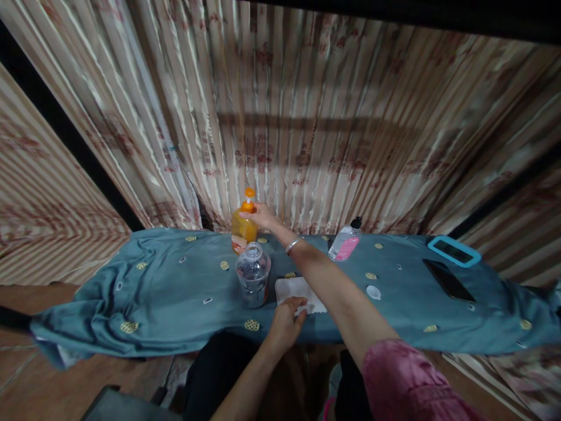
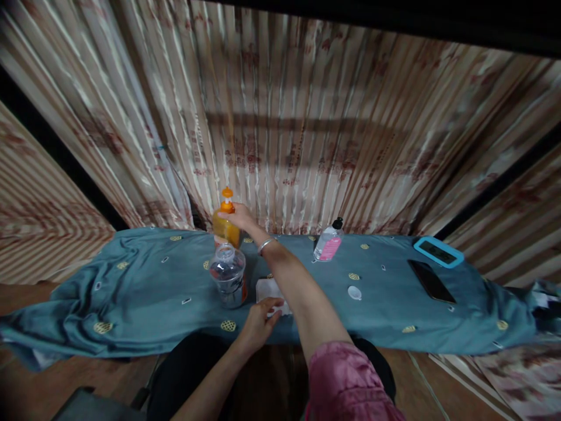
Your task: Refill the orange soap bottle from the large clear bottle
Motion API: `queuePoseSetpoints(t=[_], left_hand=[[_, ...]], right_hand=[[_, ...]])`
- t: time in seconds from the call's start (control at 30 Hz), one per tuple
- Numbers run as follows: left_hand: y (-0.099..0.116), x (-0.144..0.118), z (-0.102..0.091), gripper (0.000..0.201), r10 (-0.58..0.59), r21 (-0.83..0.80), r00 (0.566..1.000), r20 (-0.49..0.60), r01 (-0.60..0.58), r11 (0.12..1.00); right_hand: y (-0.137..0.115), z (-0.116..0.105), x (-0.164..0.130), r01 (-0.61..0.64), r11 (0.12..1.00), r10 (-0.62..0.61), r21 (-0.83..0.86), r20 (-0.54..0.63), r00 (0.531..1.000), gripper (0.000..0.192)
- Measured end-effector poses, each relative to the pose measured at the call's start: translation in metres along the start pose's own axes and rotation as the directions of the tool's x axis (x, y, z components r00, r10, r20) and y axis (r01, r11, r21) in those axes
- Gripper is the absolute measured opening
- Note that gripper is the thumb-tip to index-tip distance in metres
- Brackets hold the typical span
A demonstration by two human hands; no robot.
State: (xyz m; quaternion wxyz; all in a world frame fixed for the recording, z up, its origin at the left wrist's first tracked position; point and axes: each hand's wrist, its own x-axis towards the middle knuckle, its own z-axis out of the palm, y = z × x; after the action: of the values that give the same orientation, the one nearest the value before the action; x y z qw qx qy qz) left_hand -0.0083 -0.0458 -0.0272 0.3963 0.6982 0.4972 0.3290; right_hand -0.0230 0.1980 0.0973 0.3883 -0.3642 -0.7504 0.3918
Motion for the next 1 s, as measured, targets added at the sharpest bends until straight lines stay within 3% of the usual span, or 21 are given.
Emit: queuePoseSetpoints(t=[0.1,0.23,0.37,0.5,0.7,0.8,1.0], left_hand=[[-0.004,0.002,-0.001,0.043,0.05,0.006,0.996,-0.072,-0.05,0.999],[-0.01,0.006,-0.002,0.057,0.15,0.013,0.96,-0.238,-0.151,0.988],[-0.012,0.01,0.0,0.075,0.149,0.014,0.909,-0.39,-0.156,0.988],[-0.007,0.016,0.004,0.096,0.104,-0.035,0.869,-0.484,-0.138,0.99],[0.004,0.028,0.0,0.11,-0.035,-0.185,0.899,-0.436,-0.052,0.981],[0.006,0.036,-0.007,0.1,-0.074,-0.281,0.932,-0.354,-0.031,0.959],[-0.001,0.043,-0.01,0.074,-0.079,-0.231,0.915,-0.396,-0.017,0.973]], right_hand=[[-0.003,-0.042,-0.025,-0.039,0.998,0.036,-0.051,-0.063,0.997,0.033],[-0.01,-0.1,-0.078,-0.082,0.99,0.067,-0.119,-0.124,0.99,0.029],[-0.018,-0.13,-0.142,-0.088,0.99,0.078,-0.114,-0.087,0.993,0.028],[-0.021,-0.13,-0.194,-0.1,0.995,0.101,-0.028,0.014,0.995,0.03],[-0.02,-0.113,-0.224,-0.074,0.993,0.067,0.094,0.074,0.995,0.032],[-0.018,-0.104,-0.224,-0.049,0.989,0.049,0.142,0.005,0.999,0.031],[-0.007,-0.086,-0.22,-0.014,0.981,0.06,0.192,-0.236,0.97,0.029]])
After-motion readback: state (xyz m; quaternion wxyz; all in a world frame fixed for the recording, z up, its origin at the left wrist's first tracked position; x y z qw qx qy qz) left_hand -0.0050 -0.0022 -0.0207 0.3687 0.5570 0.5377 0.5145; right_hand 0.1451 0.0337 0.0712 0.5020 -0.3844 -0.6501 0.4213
